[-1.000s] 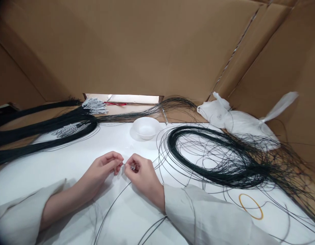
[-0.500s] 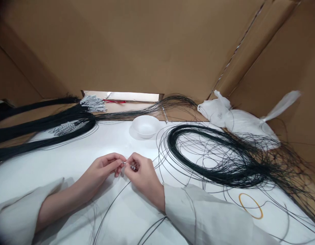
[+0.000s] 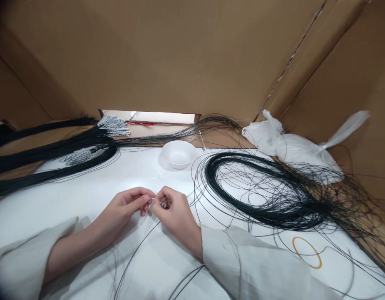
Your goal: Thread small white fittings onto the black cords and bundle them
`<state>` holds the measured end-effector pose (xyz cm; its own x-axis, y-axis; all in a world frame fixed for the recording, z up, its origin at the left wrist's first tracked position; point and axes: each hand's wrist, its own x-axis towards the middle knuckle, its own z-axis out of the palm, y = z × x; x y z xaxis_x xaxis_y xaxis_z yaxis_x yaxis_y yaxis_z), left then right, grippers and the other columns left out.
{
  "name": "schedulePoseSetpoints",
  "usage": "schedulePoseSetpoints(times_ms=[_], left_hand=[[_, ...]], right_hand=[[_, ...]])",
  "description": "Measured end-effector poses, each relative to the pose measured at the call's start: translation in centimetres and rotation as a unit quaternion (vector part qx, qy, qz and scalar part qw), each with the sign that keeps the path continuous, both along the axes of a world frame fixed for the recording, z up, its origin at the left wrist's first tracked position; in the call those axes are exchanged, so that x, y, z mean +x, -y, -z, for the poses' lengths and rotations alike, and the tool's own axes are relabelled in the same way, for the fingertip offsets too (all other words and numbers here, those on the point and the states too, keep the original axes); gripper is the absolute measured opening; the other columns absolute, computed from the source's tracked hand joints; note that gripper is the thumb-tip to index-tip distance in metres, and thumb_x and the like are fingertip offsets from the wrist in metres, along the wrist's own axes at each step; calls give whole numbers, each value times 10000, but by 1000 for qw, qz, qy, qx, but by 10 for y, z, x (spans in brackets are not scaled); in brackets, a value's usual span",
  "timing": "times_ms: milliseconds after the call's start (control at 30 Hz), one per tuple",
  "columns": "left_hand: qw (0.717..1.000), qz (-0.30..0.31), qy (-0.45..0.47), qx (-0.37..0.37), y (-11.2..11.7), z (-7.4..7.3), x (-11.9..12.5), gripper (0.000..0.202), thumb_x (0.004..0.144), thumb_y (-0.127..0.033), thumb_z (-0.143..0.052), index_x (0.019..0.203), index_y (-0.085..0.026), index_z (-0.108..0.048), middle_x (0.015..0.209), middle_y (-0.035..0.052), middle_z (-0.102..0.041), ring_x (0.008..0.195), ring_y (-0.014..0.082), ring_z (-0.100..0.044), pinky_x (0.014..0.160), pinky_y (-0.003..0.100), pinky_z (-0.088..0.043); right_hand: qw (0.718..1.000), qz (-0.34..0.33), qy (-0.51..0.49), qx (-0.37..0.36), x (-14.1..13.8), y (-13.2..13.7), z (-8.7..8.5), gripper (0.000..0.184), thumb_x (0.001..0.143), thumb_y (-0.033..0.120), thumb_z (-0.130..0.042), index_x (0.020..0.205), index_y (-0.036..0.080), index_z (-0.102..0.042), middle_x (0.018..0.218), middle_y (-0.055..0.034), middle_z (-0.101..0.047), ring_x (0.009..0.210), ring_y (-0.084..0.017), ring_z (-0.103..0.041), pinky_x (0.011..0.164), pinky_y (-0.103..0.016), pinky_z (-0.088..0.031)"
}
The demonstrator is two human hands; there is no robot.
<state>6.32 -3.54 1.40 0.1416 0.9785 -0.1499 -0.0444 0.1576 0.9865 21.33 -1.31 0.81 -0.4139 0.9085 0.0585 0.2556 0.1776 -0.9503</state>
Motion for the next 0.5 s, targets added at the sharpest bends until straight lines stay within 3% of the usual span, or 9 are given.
schedulePoseSetpoints(times_ms=[500], left_hand=[[999,-15,-47,16,1,-4,0,123,797,-215,-526,824,-132,-613,604,-25,-513,586,96,-457,594,220,-355]], right_hand=[[1000,-8,4,-8,0,-1,-1,64,714,157,-472,652,169,-476,615,22,-499,578,-103,-460,526,-223,-343]])
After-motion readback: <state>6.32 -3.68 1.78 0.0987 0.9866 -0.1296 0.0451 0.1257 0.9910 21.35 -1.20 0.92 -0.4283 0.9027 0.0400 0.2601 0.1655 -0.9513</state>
